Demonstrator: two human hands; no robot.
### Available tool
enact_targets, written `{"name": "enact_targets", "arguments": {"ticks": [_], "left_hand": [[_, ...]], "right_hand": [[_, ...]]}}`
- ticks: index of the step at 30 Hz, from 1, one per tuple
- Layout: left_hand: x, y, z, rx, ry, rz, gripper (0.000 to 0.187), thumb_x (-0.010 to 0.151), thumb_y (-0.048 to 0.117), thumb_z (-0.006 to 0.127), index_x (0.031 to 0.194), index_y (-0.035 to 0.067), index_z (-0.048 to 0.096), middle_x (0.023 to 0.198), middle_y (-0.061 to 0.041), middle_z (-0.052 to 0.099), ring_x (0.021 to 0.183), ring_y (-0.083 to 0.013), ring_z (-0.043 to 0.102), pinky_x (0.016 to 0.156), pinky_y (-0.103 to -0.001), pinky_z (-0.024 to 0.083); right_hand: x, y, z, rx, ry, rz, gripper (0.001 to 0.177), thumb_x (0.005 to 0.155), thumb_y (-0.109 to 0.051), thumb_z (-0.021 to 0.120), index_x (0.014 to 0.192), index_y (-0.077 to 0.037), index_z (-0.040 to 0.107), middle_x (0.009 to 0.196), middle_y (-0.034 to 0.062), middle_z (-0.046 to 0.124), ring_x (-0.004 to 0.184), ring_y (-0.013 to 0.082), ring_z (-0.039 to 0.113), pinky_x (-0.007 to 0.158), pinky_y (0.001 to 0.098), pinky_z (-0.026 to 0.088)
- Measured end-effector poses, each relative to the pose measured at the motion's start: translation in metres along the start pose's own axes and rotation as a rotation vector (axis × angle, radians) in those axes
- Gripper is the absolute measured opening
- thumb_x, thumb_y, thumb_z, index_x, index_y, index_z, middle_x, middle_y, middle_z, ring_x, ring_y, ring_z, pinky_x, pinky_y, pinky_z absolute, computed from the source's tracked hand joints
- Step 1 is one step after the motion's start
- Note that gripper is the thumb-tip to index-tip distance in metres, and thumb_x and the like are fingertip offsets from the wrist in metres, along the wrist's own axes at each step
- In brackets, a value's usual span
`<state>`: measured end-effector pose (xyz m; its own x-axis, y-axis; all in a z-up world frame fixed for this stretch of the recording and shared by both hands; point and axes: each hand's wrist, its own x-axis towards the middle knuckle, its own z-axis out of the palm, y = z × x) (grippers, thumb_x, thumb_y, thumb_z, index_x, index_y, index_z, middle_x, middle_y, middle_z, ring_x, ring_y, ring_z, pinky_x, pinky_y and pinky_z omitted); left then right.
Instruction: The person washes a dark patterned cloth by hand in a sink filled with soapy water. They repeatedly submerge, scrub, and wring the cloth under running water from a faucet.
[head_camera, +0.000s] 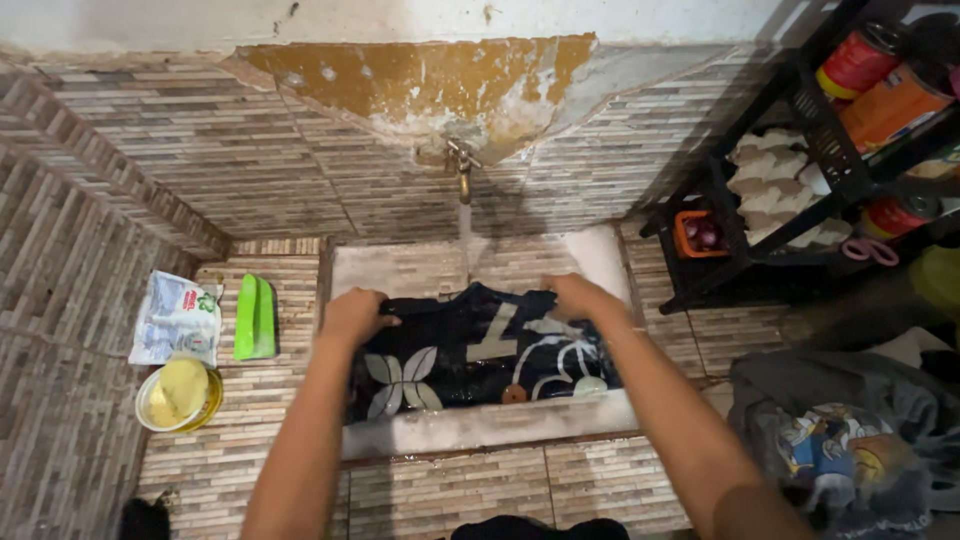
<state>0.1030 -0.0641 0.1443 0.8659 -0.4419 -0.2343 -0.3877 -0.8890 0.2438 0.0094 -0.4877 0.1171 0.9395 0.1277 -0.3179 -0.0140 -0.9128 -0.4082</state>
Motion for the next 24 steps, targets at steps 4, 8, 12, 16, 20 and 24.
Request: {"name": "enact_targets", "arguments": {"ticks": [4,8,12,16,20,24], "left_hand": [[0.018,-0.003,0.047,-0.060,0.278,-0.170,0.041,0.091,0.048,0.067,0.116,0.017,0.074,0.123,-0.011,0.071,0.114,-0.0361,0.066,0.097,-0.054,0.050],[0.003,0.011,0.084,-0.152,0.622,-0.269,0.059,0.100,0.042,0.060,0.150,0.011,0.055,0.152,-0.022,0.049,0.135,-0.0450,0.047,0.111,-0.063,0.035],[-0.053,0.061,0.120,-0.053,0.390,0.001,0.079,0.091,0.055,0.059,0.157,0.017,0.035,0.164,-0.021,0.025,0.150,-0.0478,0.019,0.117,-0.070,0.012],[-0.082,0.096,0.113,-0.035,0.040,-0.002,0.082,0.093,0.066,0.054,0.159,0.028,0.025,0.168,-0.014,0.012,0.153,-0.0457,0.006,0.117,-0.072,0.003],[-0.091,0.092,0.078,0.086,-0.274,0.069,0.102,0.085,0.076,0.061,0.163,0.028,0.014,0.170,-0.015,0.004,0.154,-0.0479,0.000,0.119,-0.068,0.002],[-0.073,0.094,0.095,0.092,-0.155,0.031,0.089,0.082,0.062,0.070,0.157,0.034,0.031,0.168,-0.011,0.016,0.153,-0.0446,0.012,0.120,-0.069,0.009]], "right_hand": [[0.015,0.004,0.036,-0.037,0.199,0.162,0.043,0.093,-0.037,0.067,0.129,-0.014,0.069,0.114,0.0210,0.075,0.111,0.0388,0.069,0.095,0.0488,0.054],[-0.006,-0.024,0.058,-0.219,0.697,0.163,0.064,0.088,-0.043,0.069,0.143,-0.013,0.056,0.148,0.0309,0.049,0.136,0.0542,0.041,0.104,0.0702,0.032],[-0.060,-0.074,0.088,-0.265,0.409,0.024,0.084,0.088,-0.066,0.061,0.155,-0.020,0.039,0.164,0.0273,0.016,0.146,0.0565,0.015,0.107,0.0831,0.007],[-0.095,-0.117,0.105,-0.244,-0.042,0.077,0.101,0.075,-0.080,0.063,0.159,-0.035,0.027,0.170,0.0153,0.004,0.154,0.0504,0.001,0.112,0.0805,0.001],[-0.084,-0.085,0.125,-0.280,-0.204,0.013,0.105,0.079,-0.075,0.067,0.162,-0.033,0.019,0.170,0.0139,0.000,0.155,0.0491,-0.001,0.113,0.0803,0.003],[-0.046,-0.033,0.179,-0.404,0.235,-0.176,0.080,0.086,-0.037,0.075,0.158,-0.037,0.042,0.168,0.0106,0.025,0.148,0.0457,0.025,0.105,0.0745,0.024]]}}
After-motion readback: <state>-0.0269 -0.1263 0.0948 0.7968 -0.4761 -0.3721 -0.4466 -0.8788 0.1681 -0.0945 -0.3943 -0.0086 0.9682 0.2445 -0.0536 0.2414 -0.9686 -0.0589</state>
